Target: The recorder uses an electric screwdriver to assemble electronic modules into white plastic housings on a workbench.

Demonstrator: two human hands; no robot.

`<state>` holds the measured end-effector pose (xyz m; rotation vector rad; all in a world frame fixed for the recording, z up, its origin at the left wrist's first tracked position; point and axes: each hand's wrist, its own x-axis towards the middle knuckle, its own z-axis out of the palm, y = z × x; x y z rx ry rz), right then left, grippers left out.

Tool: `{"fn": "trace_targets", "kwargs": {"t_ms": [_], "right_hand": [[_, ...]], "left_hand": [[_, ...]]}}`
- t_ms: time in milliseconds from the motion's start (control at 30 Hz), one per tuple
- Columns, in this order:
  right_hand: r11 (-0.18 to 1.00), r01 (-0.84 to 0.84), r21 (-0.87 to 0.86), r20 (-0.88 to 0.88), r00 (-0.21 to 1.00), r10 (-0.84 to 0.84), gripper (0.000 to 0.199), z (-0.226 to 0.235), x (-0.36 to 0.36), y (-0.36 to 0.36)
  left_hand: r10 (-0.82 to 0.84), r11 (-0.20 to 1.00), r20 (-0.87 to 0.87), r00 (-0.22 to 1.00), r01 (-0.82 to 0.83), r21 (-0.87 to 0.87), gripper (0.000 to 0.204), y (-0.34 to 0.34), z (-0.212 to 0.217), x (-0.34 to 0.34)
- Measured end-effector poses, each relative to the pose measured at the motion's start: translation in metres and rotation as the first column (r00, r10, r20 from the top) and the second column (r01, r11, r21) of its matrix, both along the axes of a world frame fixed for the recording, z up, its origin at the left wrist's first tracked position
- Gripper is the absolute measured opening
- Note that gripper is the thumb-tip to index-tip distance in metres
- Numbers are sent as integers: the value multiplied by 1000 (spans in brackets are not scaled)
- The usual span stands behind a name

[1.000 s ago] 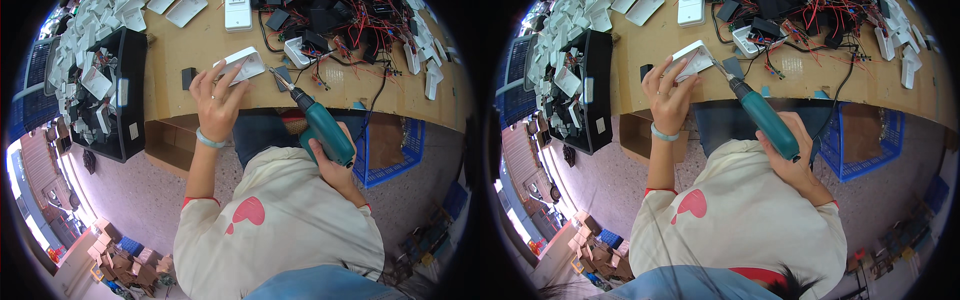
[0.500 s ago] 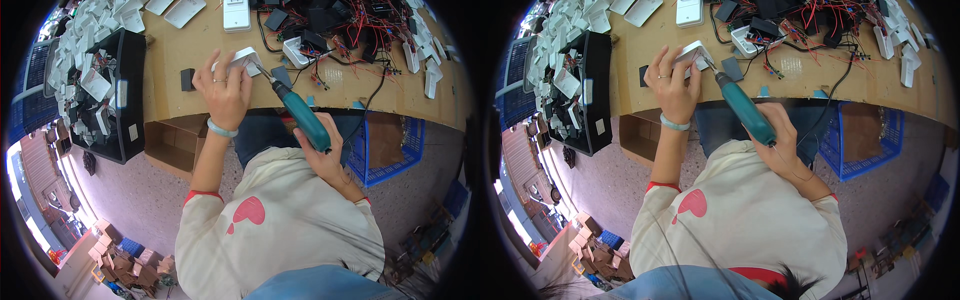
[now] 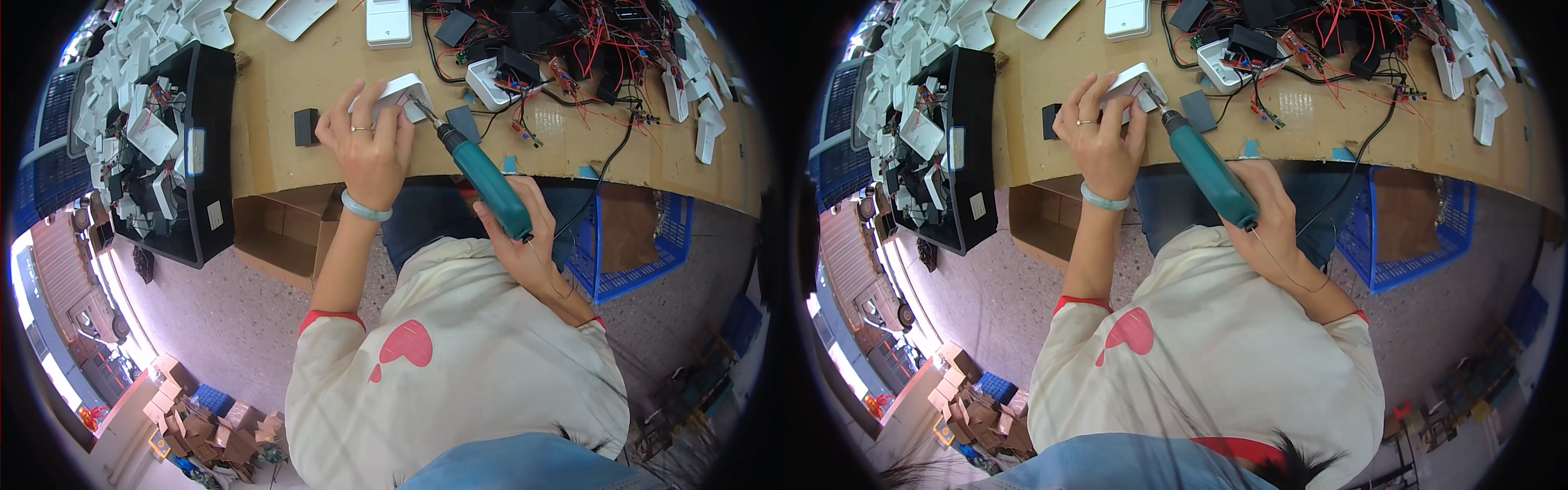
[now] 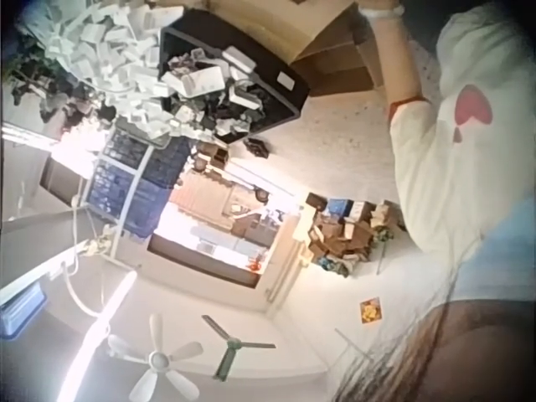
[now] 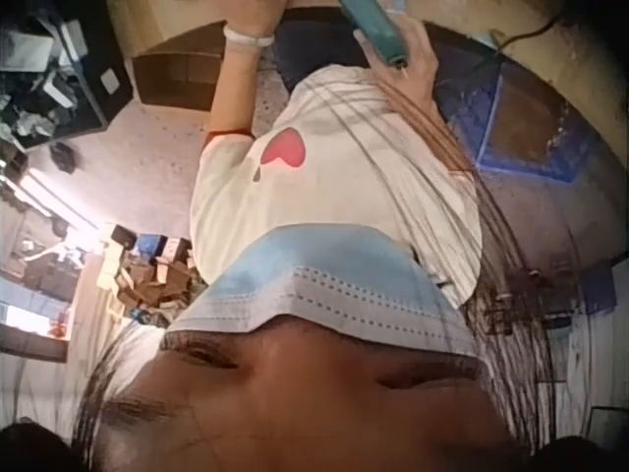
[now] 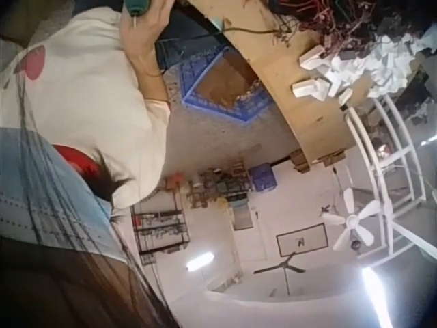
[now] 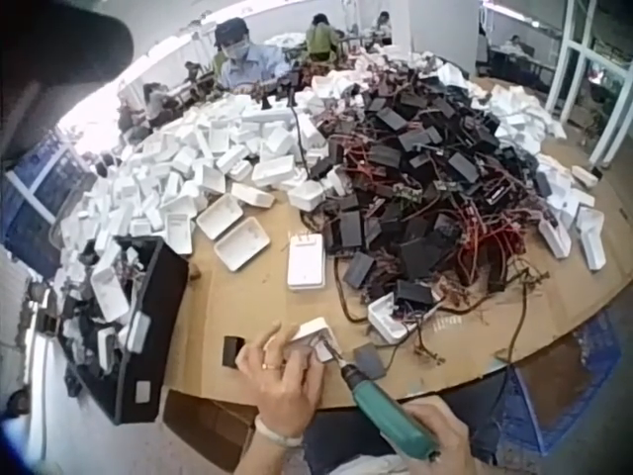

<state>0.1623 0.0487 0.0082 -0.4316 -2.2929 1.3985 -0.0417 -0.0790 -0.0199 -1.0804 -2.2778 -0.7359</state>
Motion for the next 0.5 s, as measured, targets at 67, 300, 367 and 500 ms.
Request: {"fn": "trace_targets", "kwargs": {"t_ms": [67,300,367,500], "right_hand": [[1000,4,-21,19,1000,-3,33,0,1,0],[1000,-2,19,-7,1000,2,32,1,0,2],[1000,-7,6,-8,1000,7,32,0,0,2],[1000,-9,11,-2,1000,9,32,0,-1,2]], "left_hand": [[0,1000,3,1000,0,1,10,0,-1,0],[5,1000,-15,1000,-5,11,9,0,-4,-1],[6,1000,-16,1000,-6,14,10,1,-4,-1],[5,1000,-16,1000,-5,8,10,1,-2,0]]}}
